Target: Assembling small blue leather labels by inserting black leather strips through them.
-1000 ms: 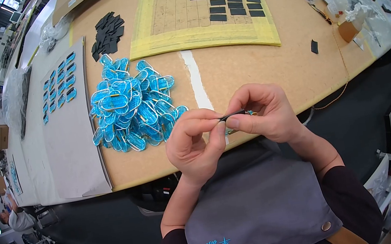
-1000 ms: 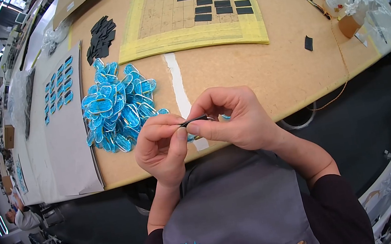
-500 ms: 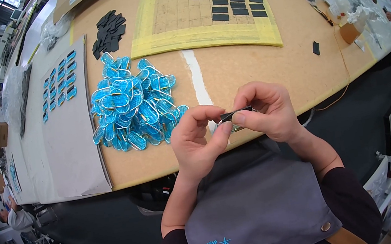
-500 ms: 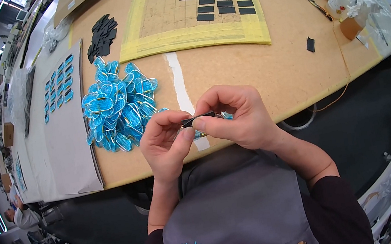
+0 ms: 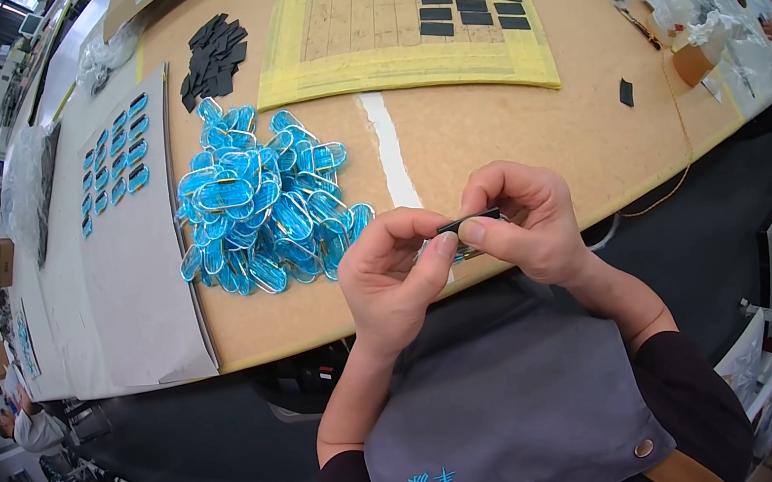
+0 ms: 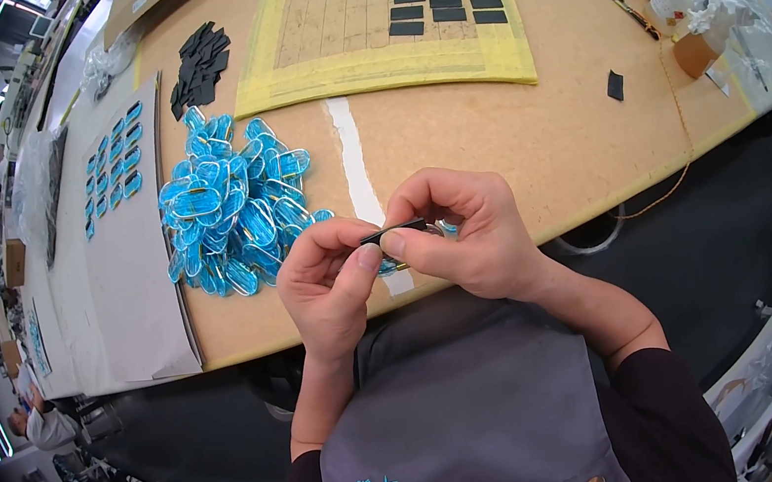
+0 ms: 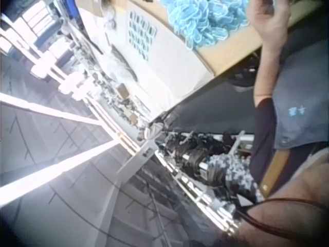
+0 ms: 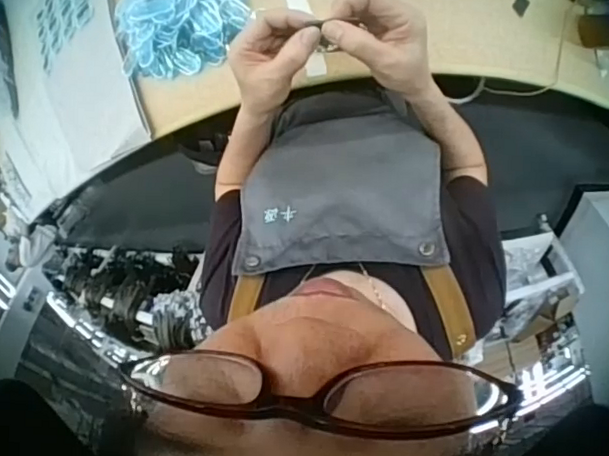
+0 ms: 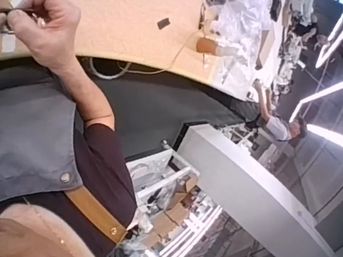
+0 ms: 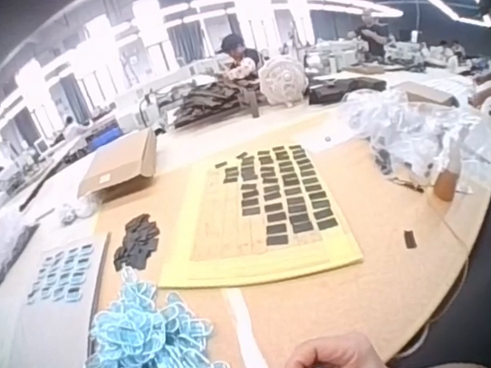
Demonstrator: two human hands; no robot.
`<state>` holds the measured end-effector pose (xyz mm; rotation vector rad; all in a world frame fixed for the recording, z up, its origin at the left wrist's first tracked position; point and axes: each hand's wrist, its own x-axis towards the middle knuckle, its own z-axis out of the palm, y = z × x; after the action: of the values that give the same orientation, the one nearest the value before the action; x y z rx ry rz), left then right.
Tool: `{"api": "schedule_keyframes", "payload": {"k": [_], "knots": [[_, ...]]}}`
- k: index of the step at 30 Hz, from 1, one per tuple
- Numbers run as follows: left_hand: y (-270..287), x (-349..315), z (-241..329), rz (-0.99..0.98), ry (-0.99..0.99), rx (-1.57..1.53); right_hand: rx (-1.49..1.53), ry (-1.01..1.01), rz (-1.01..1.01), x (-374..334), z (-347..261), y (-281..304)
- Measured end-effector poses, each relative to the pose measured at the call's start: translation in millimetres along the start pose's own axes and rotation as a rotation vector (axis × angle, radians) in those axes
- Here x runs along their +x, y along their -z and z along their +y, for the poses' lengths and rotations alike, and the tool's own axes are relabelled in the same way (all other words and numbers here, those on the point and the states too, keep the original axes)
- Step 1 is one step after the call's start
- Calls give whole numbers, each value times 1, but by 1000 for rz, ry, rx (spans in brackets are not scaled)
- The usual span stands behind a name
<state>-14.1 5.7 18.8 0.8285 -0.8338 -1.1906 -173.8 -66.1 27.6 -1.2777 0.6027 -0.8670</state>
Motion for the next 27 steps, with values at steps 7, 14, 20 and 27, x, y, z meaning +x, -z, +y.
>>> {"api": "schedule_keyframes", "payload": {"k": [7,14,20,27], "knots": [[0,0,0,17,19,-27,7,1,0,0,0,-1],[2,1,2,8,49,-39,-9,23,7,-1,3,-2],[0,1,3,12,42,-51,-21,15,-4,-1,1,-1],[1,0,1,14,31,-38,-40,64,-9,0,3,-2]]}}
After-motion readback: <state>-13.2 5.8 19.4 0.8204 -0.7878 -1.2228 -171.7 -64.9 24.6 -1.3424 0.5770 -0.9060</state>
